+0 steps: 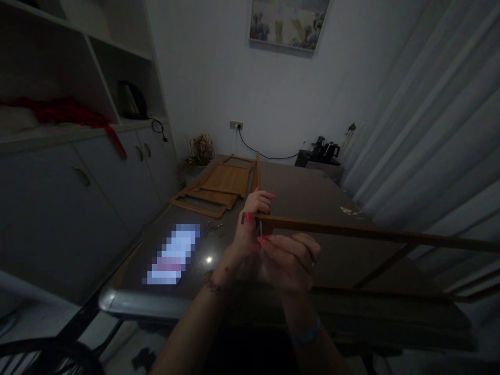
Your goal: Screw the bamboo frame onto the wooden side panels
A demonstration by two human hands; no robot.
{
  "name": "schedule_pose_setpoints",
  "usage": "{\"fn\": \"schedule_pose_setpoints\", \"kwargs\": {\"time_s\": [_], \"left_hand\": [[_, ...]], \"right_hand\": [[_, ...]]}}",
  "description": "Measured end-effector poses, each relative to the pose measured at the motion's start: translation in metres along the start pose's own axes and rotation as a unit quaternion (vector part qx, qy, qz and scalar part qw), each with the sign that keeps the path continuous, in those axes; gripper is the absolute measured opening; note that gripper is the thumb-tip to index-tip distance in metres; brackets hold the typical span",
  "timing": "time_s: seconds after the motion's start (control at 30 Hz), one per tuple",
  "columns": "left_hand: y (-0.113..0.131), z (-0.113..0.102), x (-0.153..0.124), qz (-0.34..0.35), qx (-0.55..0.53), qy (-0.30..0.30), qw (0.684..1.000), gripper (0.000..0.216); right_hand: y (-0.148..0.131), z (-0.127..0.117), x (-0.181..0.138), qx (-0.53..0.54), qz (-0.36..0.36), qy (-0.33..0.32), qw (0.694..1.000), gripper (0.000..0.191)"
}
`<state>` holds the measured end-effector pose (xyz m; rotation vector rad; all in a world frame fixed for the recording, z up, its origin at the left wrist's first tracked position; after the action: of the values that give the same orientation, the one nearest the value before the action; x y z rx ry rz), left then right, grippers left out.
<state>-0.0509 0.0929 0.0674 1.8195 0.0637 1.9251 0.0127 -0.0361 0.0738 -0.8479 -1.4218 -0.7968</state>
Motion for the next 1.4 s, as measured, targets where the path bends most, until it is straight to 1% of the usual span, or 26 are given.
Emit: {"fn": "schedule_pose_setpoints", "kwargs": {"time_s": [0.13, 0.23, 0.3, 0.43, 0.63, 0.73, 0.83, 1.0, 1.1, 1.23, 1.4], "left_hand": [[-0.001, 0.001, 0.000, 0.012, -0.014, 0.001, 1.000, 0.060], [0.000, 0.000, 0.000, 0.024, -0.022, 0.009, 0.999, 0.060], [0.000, 0.000, 0.000, 0.019, -0.013, 0.007, 1.000, 0.061], [0.001, 0.000, 0.000, 0.007, 0.010, 0.009, 1.000, 0.061], [0.003, 0.000, 0.001, 0.017, -0.005, 0.008, 1.000, 0.061], [0.002, 0.000, 0.001, 0.004, 0.003, 0.002, 1.000, 0.062], [0.001, 0.000, 0.000, -0.001, 0.005, 0.008, 1.000, 0.062], [0.000, 0.000, 0.001, 0.020, -0.008, 0.006, 1.000, 0.061], [0.000, 0.000, 0.001, 0.031, -0.014, 0.004, 0.999, 0.060], [0.001, 0.000, 0.000, 0.024, -0.009, 0.003, 1.000, 0.061], [0.007, 0.004, -0.002, 0.018, 0.007, -0.012, 1.000, 0.061]], "right_hand": [[-0.002, -0.001, -0.003, -0.035, -0.036, -0.014, 0.999, 0.016], [0.000, -0.003, -0.003, -0.042, -0.030, -0.006, 0.999, 0.014], [0.002, -0.004, -0.002, -0.046, -0.024, 0.004, 0.999, 0.015], [0.001, -0.004, -0.001, -0.055, -0.040, -0.003, 0.998, 0.018], [0.004, 0.001, -0.003, 0.001, -0.014, -0.016, 1.000, 0.022], [0.007, 0.004, -0.005, 0.011, 0.005, -0.004, 1.000, 0.019], [0.008, 0.005, -0.006, 0.021, 0.021, 0.012, 0.999, 0.015], [0.004, 0.007, -0.010, 0.003, -0.008, -0.012, 1.000, 0.022], [0.005, 0.006, -0.007, 0.003, -0.020, -0.025, 0.999, 0.018], [0.007, 0.003, 0.002, 0.034, -0.027, -0.033, 0.999, 0.013], [0.007, -0.006, 0.002, 0.062, -0.015, -0.017, 0.998, 0.010]]}}
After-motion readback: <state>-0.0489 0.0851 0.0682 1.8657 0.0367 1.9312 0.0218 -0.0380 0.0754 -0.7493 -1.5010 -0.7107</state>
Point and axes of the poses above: each hand's wrist, its own x-axis towards the middle knuckle, its own z-axis out of the palm, y = z × x, the point moved 7 cm from there along x, towards the middle knuckle, and after that the axes turned 3 degrees about z, right-handed, at the moved point
